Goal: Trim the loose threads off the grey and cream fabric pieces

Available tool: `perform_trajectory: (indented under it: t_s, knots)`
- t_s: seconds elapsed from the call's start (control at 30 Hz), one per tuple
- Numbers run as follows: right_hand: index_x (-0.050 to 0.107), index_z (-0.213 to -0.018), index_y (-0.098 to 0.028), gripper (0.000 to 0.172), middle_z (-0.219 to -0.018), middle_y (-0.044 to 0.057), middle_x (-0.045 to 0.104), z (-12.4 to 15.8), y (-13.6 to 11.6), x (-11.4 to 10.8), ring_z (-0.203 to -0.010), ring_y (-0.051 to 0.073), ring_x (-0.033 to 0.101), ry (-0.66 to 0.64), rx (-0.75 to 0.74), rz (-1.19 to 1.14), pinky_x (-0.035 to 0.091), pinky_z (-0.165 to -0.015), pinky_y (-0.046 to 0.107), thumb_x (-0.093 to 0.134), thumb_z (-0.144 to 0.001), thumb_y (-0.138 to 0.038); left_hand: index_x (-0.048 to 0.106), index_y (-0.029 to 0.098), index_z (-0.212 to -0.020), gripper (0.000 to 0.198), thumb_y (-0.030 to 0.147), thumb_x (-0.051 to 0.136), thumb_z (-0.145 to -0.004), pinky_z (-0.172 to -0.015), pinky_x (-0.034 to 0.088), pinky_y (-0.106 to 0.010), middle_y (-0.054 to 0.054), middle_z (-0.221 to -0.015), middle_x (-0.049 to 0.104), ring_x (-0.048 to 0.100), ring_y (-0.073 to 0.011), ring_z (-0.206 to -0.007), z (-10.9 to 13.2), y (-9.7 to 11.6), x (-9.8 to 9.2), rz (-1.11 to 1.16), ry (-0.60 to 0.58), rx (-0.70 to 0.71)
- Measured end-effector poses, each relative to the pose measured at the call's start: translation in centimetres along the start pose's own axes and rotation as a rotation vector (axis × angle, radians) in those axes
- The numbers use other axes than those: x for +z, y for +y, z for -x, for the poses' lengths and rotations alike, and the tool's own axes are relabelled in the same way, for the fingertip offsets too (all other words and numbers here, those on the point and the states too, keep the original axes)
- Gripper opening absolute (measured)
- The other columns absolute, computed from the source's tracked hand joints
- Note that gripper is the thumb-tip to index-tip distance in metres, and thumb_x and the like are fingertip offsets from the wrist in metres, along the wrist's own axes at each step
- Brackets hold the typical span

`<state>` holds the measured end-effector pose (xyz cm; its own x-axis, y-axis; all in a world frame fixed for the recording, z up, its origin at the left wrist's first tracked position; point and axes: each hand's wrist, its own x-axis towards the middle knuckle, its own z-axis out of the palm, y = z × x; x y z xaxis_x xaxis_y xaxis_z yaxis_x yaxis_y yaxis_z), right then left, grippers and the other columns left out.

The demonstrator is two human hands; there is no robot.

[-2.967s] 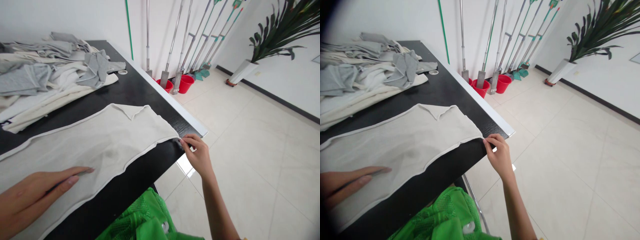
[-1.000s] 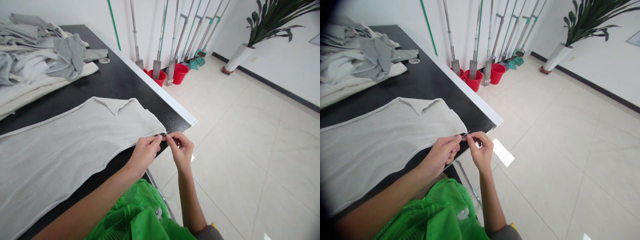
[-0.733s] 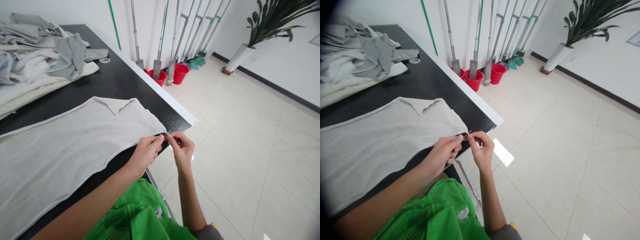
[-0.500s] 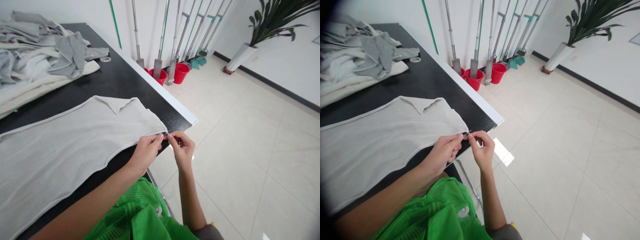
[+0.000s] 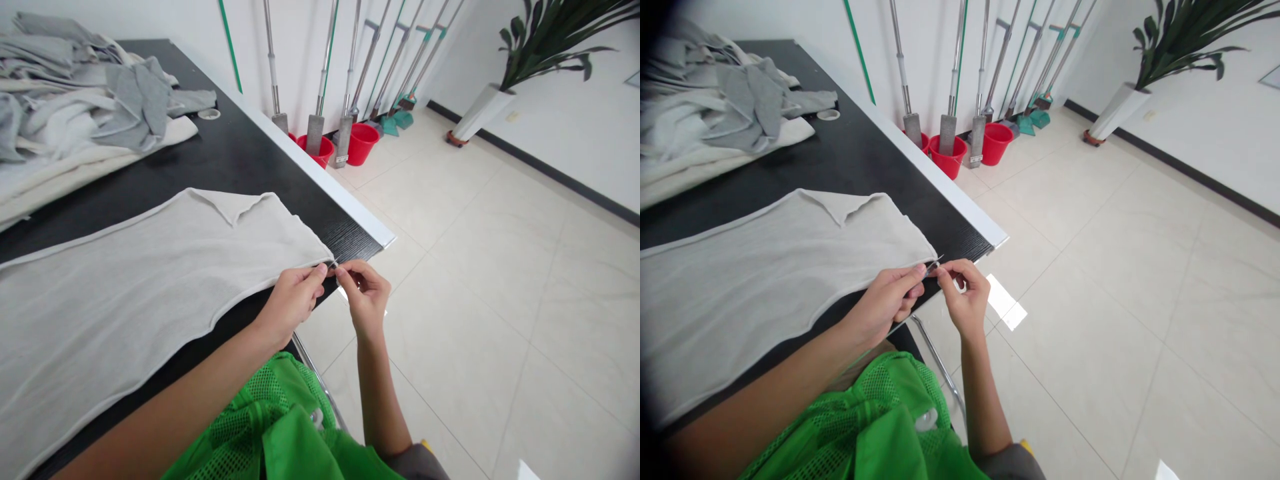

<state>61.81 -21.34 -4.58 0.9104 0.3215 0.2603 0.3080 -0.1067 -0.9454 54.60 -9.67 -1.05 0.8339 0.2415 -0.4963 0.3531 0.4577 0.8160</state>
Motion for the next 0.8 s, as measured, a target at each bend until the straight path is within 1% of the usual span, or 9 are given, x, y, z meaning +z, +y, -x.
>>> perform_trajectory:
  t_s: [0.07,0.2,0.33,0.4,0.5,0.57,0.63,0.7,0.8]
  knots:
    - [0.070,-0.076,-0.020,0.012,-0.075,0.003,0.068,0.0,0.0,-0.1,-0.067,0.015,0.056,-0.007,0.008,0.011,0.040,-0.058,0.028,0.066,-0.085,-0.026,0.052,0.016,-0.070,0.040,0.052,0.061,-0.085,-0.040,0.005,-0.021,0.007,-0.059,0.035,0.018,-0.0025,-0.042,-0.1,0.0,0.0,-0.003,0.010,0.003]
    - [0.069,-0.076,-0.020,0.010,-0.075,0.003,0.068,0.1,0.0,-0.1,-0.068,0.015,0.056,-0.010,0.021,-0.021,0.040,-0.059,0.028,0.067,-0.085,-0.025,0.058,0.014,-0.075,0.039,0.052,0.066,-0.081,-0.040,0.007,-0.019,0.008,-0.058,0.032,0.018,-0.0025,-0.044,-0.1,-0.1,0.1,-0.010,0.037,0.023]
    - [0.070,-0.077,-0.020,0.007,-0.076,0.002,0.066,0.0,0.3,-0.1,-0.068,0.014,0.055,0.004,0.020,-0.074,0.039,-0.059,0.028,0.069,-0.084,-0.022,0.058,0.014,-0.077,0.042,0.055,0.067,-0.079,-0.039,0.007,-0.018,0.007,-0.060,0.036,0.019,-0.0023,-0.044,0.0,0.2,0.0,0.016,0.014,-0.005]
    - [0.070,-0.077,-0.020,0.006,-0.075,0.001,0.065,0.0,0.5,-0.2,-0.068,0.013,0.054,0.014,0.035,-0.114,0.040,-0.060,0.027,0.070,-0.083,-0.022,0.060,0.013,-0.085,0.044,0.057,0.068,-0.078,-0.039,0.007,-0.018,0.007,-0.061,0.036,0.019,-0.0023,-0.044,0.1,0.3,0.0,0.044,0.012,-0.032]
    - [0.070,-0.076,-0.019,0.006,-0.073,0.000,0.063,-0.1,0.9,-0.3,-0.066,0.012,0.053,0.046,0.066,-0.196,0.041,-0.060,0.026,0.073,-0.080,-0.023,0.064,0.011,-0.100,0.053,0.059,0.069,-0.077,-0.039,0.007,-0.017,0.008,-0.062,0.035,0.018,-0.0023,-0.044,0.9,0.7,0.1,0.084,0.026,-0.077]
    - [0.071,-0.076,-0.019,0.007,-0.072,0.000,0.063,-0.2,1.1,-0.5,-0.066,0.012,0.053,0.079,0.080,-0.239,0.041,-0.059,0.025,0.074,-0.079,-0.024,0.065,0.011,-0.105,0.057,0.060,0.069,-0.077,-0.039,0.007,-0.017,0.008,-0.062,0.036,0.018,-0.0022,-0.044,2.1,1.0,0.0,0.092,0.034,-0.110]
    - [0.071,-0.075,-0.019,0.009,-0.071,0.000,0.063,-0.3,1.1,-0.6,-0.065,0.012,0.054,0.114,0.097,-0.259,0.042,-0.058,0.025,0.075,-0.077,-0.026,0.065,0.012,-0.109,0.057,0.060,0.069,-0.077,-0.039,0.009,-0.016,0.008,-0.063,0.037,0.019,-0.0020,-0.044,4.1,1.3,-0.6,0.086,0.029,-0.160]
    - [0.071,-0.074,-0.019,0.010,-0.070,0.000,0.063,-0.4,1.0,-0.8,-0.064,0.012,0.055,0.141,0.118,-0.264,0.043,-0.057,0.025,0.077,-0.076,-0.027,0.066,0.014,-0.111,0.058,0.061,0.069,-0.077,-0.039,0.009,-0.016,0.008,-0.062,0.037,0.019,-0.0018,-0.043,6.6,1.4,-1.8,0.069,0.040,-0.228]
    - [0.073,-0.075,-0.019,0.010,-0.071,0.001,0.065,-0.4,0.5,-1.1,-0.065,0.012,0.057,0.165,0.138,-0.259,0.046,-0.058,0.025,0.079,-0.074,-0.028,0.069,0.016,-0.110,0.061,0.065,0.071,-0.073,-0.038,0.013,-0.015,0.008,-0.058,0.038,0.021,-0.0016,-0.041,10.5,1.0,-4.4,0.041,0.125,-0.305]
